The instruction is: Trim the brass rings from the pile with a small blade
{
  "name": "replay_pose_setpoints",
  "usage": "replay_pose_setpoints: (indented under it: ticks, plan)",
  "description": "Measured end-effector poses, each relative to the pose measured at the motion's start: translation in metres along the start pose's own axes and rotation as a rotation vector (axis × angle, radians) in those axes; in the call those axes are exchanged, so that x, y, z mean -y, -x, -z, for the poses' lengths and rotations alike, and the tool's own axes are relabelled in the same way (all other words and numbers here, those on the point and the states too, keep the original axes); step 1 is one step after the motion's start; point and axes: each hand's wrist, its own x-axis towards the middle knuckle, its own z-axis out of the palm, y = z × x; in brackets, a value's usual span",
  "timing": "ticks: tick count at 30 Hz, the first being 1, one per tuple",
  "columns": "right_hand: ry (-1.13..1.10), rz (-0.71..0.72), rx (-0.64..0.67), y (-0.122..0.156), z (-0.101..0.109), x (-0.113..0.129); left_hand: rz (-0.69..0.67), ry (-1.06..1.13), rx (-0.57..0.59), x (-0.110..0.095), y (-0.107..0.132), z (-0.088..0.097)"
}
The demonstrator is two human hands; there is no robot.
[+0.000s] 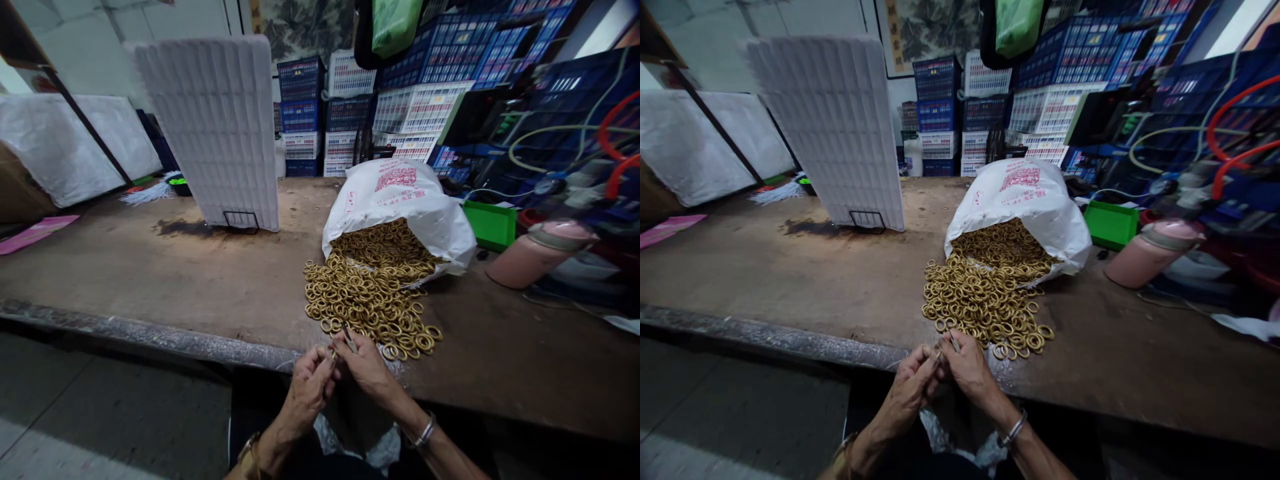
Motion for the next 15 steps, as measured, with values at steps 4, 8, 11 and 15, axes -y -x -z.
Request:
replay_pose_setpoints:
  ticks: [4,8,11,15]
  plan:
    - [0.242,0.134,-0.038,0.002,0.004,-0.007,0.023,0.009,-0.034,-0.003,0.001,0.000]
    - [0.489,0.219,0.066,0.011,0.006,-0.010,-0.014,-0.007,-0.037,-0.006,0.001,0.001]
    - [0.585,0.217,0.097,0.015,0.004,-0.009,-0.041,0.014,-0.035,-0.002,-0.002,0.003]
    - [0.668,0.183,0.129,0.014,0.003,-0.007,-0.104,-0.051,-0.053,0.005,-0.005,0.006]
